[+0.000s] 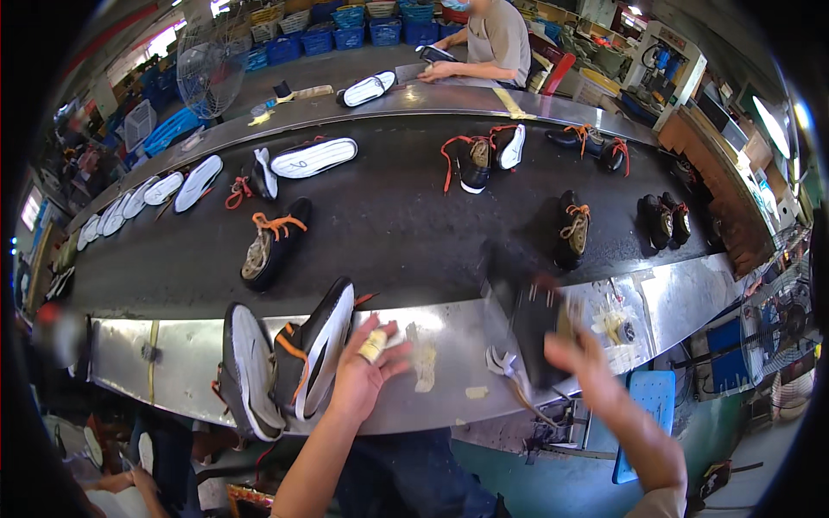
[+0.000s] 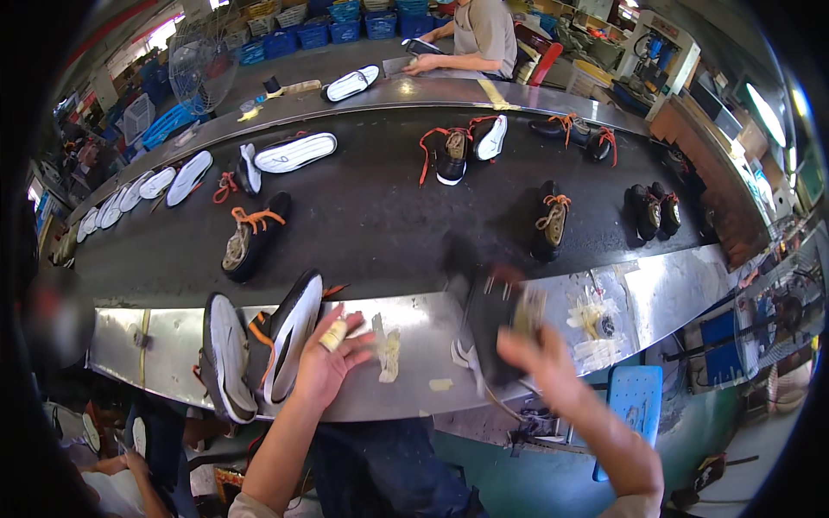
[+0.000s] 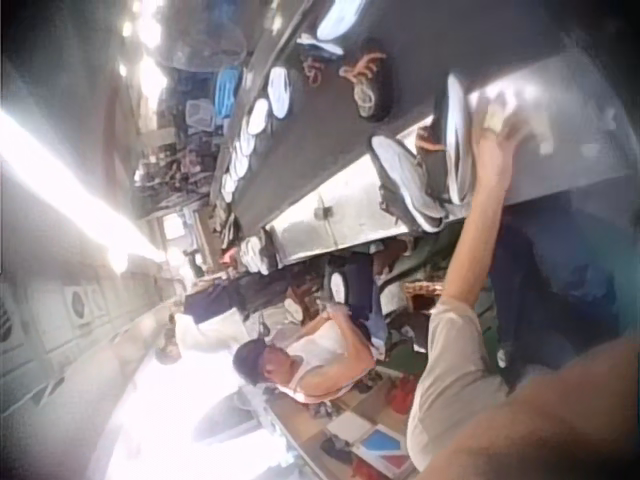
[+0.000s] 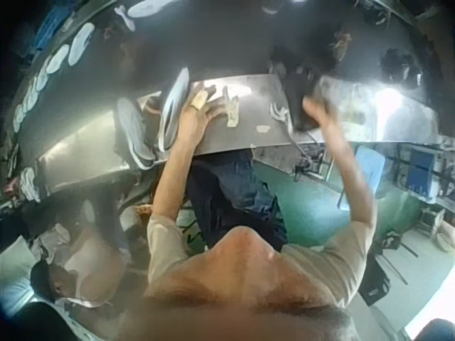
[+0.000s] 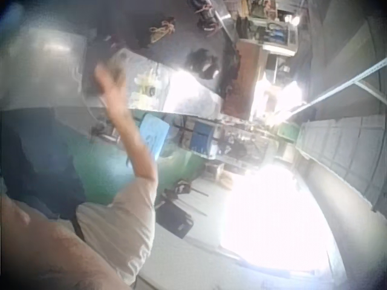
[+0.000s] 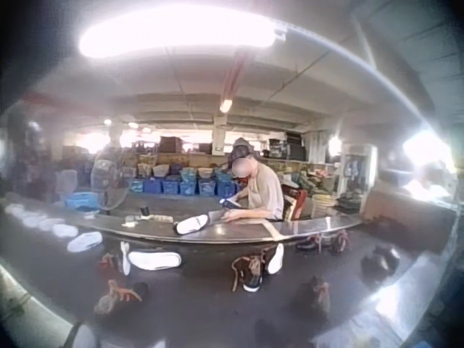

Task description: Applying adhesive and preparing shoes for sole attachment on a production line.

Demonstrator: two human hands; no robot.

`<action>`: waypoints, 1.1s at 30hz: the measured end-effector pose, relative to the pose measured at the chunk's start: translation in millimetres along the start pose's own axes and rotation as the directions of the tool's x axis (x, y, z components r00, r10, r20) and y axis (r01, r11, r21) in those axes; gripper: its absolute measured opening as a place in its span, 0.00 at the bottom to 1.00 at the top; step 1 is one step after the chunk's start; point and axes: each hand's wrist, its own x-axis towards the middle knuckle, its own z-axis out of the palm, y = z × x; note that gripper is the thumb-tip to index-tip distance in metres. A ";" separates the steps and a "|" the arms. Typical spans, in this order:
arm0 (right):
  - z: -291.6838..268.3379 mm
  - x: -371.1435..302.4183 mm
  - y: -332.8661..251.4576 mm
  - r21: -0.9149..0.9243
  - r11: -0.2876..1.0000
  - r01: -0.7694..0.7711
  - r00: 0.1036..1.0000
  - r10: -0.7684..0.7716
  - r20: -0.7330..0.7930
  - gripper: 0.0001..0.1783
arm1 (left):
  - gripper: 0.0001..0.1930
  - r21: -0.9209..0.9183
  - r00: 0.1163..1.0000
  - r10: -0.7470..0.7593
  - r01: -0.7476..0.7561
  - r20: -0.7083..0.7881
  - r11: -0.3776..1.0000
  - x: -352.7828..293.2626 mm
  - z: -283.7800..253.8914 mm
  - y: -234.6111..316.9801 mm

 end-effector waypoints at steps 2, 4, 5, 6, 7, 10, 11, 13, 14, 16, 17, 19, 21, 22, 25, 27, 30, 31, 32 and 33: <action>-14.1 97.9 -10.7 -0.171 0.979 0.111 0.978 -0.138 -0.156 0.40 | 0.29 -0.089 0.998 0.046 -0.050 -0.046 0.995 11.5 -10.7 -0.4; -53.0 183.6 13.4 -0.431 0.897 0.100 0.889 -0.275 -0.367 0.35 | 0.32 -0.110 0.985 0.148 -0.158 -0.093 0.981 13.7 -14.4 -6.3; -43.4 195.4 18.6 -0.432 0.895 0.109 0.897 -0.276 -0.345 0.35 | 0.32 -0.112 0.981 0.158 -0.170 -0.114 0.979 10.3 -20.3 -2.2; -32.1 201.3 29.0 -0.735 0.615 0.285 0.754 -0.617 -0.223 0.33 | 0.32 -0.086 0.975 0.149 -0.165 -0.165 0.983 6.1 -26.5 3.8; -25.4 207.4 30.7 -0.913 0.204 0.353 0.534 -0.845 0.018 0.32 | 0.32 -0.066 0.967 0.140 -0.157 -0.211 0.985 0.7 -27.8 9.9; 31.0 242.3 26.1 -0.705 0.552 0.445 0.797 -0.603 0.030 0.31 | 0.31 -0.003 0.963 0.125 -0.129 -0.238 0.992 -9.5 -30.4 18.5; 40.8 271.2 28.0 -0.661 0.672 0.334 0.873 -0.484 -0.051 0.35 | 0.31 0.036 0.969 0.119 -0.114 -0.217 0.993 -10.9 -30.0 20.4; 39.7 352.9 32.1 -0.546 0.814 0.199 0.898 -0.375 -0.232 0.47 | 0.31 0.025 0.977 0.115 -0.113 -0.181 0.993 -10.1 -26.7 21.9; 40.8 384.2 17.0 -0.507 0.826 0.246 0.885 -0.405 -0.231 0.51 | 0.30 0.029 0.979 0.118 -0.115 -0.164 0.993 -10.1 -27.3 22.1; 51.6 420.7 2.8 -0.536 0.821 0.195 0.818 -0.438 -0.373 0.54 | 0.32 0.036 0.970 0.141 -0.136 -0.196 0.990 -12.1 -26.7 19.5; 57.5 428.0 0.2 -0.589 0.803 0.088 0.734 -0.452 -0.507 0.54 | 0.32 0.029 0.970 0.141 -0.138 -0.199 0.990 -12.0 -25.3 19.6; 45.8 429.4 -7.2 -0.625 0.780 0.036 0.746 -0.437 -0.502 0.48 | 0.31 0.049 0.967 0.131 -0.124 -0.217 0.991 -15.9 -23.3 22.2; 47.6 394.7 -13.3 -0.063 0.983 0.173 0.916 -0.185 -0.356 0.41 | 0.31 0.071 0.971 0.126 -0.114 -0.203 0.991 -19.1 -35.7 21.5; 30.3 376.2 -13.0 0.093 0.991 0.099 0.954 -0.068 -0.292 0.38 | 0.31 0.070 0.984 0.102 -0.093 -0.143 0.993 -18.1 -37.3 16.7; 34.3 287.3 3.2 0.197 0.946 0.257 0.962 -0.232 -0.144 0.34 | 0.30 0.117 0.993 0.035 -0.021 -0.114 0.993 -10.8 -34.6 9.7; 29.8 212.0 27.9 -0.048 0.959 0.279 0.960 -0.280 -0.024 0.34 | 0.33 0.080 0.995 0.044 -0.037 -0.091 0.996 -1.8 -8.8 12.2; 64.3 130.2 -17.0 -0.250 0.592 0.766 0.579 -0.468 0.667 0.30 | 0.40 -0.215 0.974 0.166 -0.197 -0.153 0.956 6.4 2.9 -7.6; 79.1 121.4 -32.1 -0.196 0.610 0.767 0.481 -0.345 0.806 0.28 | 0.39 -0.203 0.952 0.178 -0.231 -0.248 0.952 2.1 23.0 6.7; 74.7 132.9 -34.8 -0.193 0.610 0.768 0.482 -0.354 0.801 0.28 | 0.37 -0.196 0.957 0.073 -0.132 -0.281 0.972 -7.5 -12.3 -8.4; 71.3 152.8 -34.2 -0.127 0.702 0.700 0.515 -0.374 0.771 0.26 | 0.36 -0.197 0.948 -0.038 -0.026 -0.317 0.980 -19.4 -55.6 -30.3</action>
